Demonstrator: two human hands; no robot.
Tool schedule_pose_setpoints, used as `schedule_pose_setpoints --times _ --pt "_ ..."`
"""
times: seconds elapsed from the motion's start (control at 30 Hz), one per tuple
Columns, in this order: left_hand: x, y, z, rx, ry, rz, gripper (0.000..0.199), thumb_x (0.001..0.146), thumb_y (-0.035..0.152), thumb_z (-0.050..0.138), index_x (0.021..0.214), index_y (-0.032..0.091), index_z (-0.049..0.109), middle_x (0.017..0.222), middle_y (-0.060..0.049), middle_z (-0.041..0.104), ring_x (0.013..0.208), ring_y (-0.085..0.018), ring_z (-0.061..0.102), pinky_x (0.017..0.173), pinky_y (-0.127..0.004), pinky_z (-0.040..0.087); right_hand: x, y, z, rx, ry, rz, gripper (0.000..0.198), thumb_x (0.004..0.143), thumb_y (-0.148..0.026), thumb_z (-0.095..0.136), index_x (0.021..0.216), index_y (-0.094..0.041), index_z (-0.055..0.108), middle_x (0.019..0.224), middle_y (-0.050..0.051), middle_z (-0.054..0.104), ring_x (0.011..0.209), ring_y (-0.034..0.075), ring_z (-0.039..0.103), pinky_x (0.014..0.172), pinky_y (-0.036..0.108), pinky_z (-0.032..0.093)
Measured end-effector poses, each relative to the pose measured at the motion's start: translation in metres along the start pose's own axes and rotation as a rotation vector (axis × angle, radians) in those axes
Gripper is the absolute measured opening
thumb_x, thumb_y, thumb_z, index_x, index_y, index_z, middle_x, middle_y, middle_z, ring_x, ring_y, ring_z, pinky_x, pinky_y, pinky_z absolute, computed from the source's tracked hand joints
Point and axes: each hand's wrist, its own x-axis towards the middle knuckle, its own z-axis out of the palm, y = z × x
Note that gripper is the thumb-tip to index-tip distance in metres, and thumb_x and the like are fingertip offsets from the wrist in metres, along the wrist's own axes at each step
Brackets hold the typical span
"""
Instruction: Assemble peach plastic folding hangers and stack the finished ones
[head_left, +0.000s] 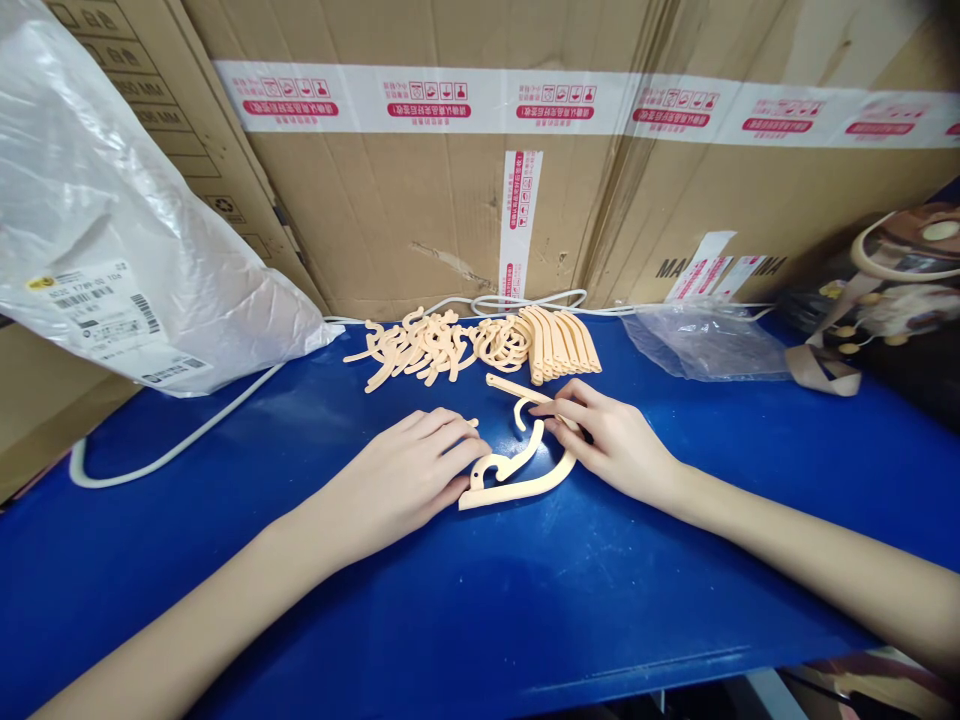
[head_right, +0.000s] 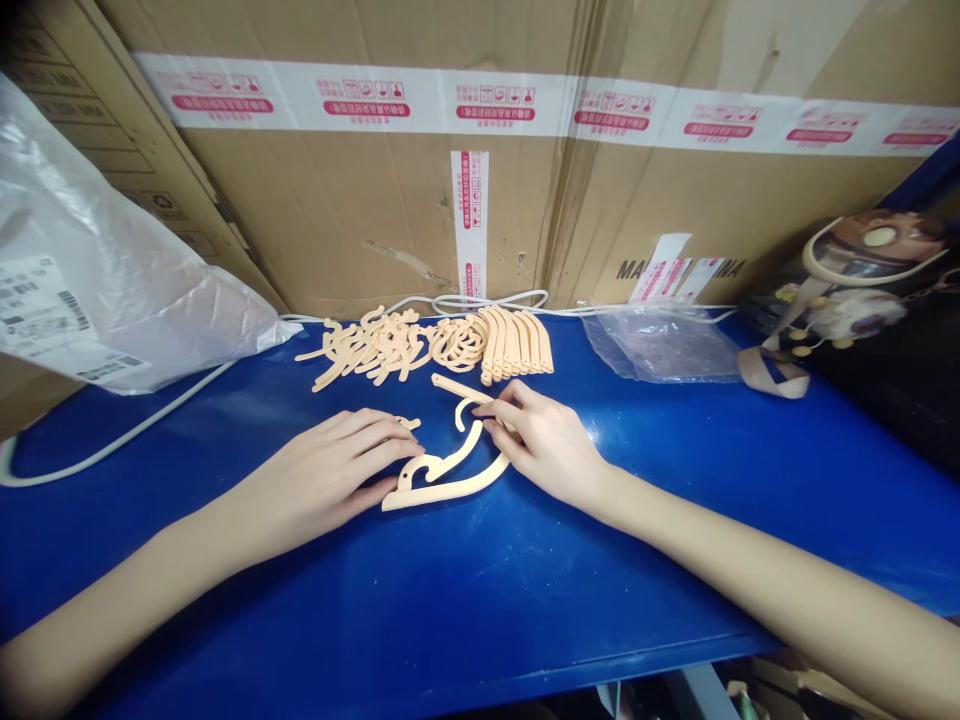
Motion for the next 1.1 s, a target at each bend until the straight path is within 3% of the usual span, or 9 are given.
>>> schedule_pose_setpoints --times 0.37,0.47,0.6,0.7,0.8,0.9,1.1 --pt "0.0008 0.0007 -0.0003 0.016 0.018 0.011 0.018 0.093 0.025 0.051 0.107 0.019 0.061 0.114 -0.008 0.064 0.11 -0.025 0.055 0.09 -0.04 0.045 -0.0002 0.0011 0.0003 0.008 0.017 -0.016 0.029 0.097 -0.027 0.041 0.114 -0.022 0.063 0.101 0.006 0.059 0.08 0.015 0.062 0.068 0.03 0.051" --pt "0.0005 0.0004 -0.0001 0.028 -0.005 0.019 0.021 0.093 0.015 0.046 0.109 0.018 0.059 0.115 -0.008 0.063 0.111 -0.025 0.054 0.09 -0.04 0.046 -0.0006 0.0005 0.0002 0.014 0.012 -0.007 0.029 0.097 -0.027 0.041 0.114 -0.021 0.063 0.101 0.006 0.059 0.08 0.015 0.061 0.069 0.03 0.051" --pt "-0.0002 -0.0002 -0.0014 0.015 -0.031 0.012 0.042 0.084 -0.003 0.036 0.113 0.019 0.058 0.12 -0.008 0.061 0.114 -0.024 0.052 0.091 -0.04 0.045 -0.0003 -0.0001 0.0001 0.022 -0.003 0.006 0.029 0.097 -0.028 0.042 0.115 -0.02 0.063 0.101 0.006 0.058 0.08 0.016 0.061 0.069 0.031 0.05" --pt "0.0001 0.0013 -0.0036 -0.018 -0.041 0.004 0.034 0.09 0.006 0.037 0.113 0.018 0.058 0.119 -0.009 0.061 0.113 -0.025 0.052 0.092 -0.041 0.044 -0.0001 -0.0001 0.0002 0.023 -0.005 0.002 0.029 0.096 -0.028 0.042 0.115 -0.021 0.063 0.102 0.006 0.058 0.082 0.016 0.061 0.071 0.031 0.051" --pt "0.0007 0.0044 -0.0048 -0.09 -0.061 -0.013 0.026 0.096 0.029 0.042 0.114 0.019 0.058 0.115 -0.008 0.062 0.114 -0.026 0.052 0.093 -0.042 0.043 -0.0002 0.0004 0.0002 0.033 -0.002 -0.013 0.028 0.096 -0.027 0.042 0.115 -0.021 0.063 0.102 0.006 0.057 0.083 0.016 0.06 0.072 0.031 0.051" --pt "0.0002 0.0062 -0.004 -0.144 -0.089 -0.01 0.037 0.09 0.048 0.053 0.114 0.02 0.056 0.115 -0.007 0.062 0.118 -0.028 0.05 0.096 -0.043 0.041 -0.0002 0.0018 0.0004 0.053 -0.018 -0.058 0.028 0.096 -0.025 0.042 0.116 -0.021 0.062 0.104 0.007 0.056 0.083 0.015 0.06 0.073 0.03 0.052" --pt "-0.0006 0.0027 -0.0006 -0.103 -0.034 0.02 0.024 0.094 0.029 0.049 0.116 0.02 0.054 0.113 -0.006 0.06 0.105 -0.024 0.054 0.087 -0.039 0.045 0.001 0.0031 0.0007 0.062 -0.082 -0.206 0.03 0.098 -0.023 0.038 0.117 -0.022 0.061 0.107 0.007 0.053 0.085 0.014 0.059 0.074 0.028 0.051"
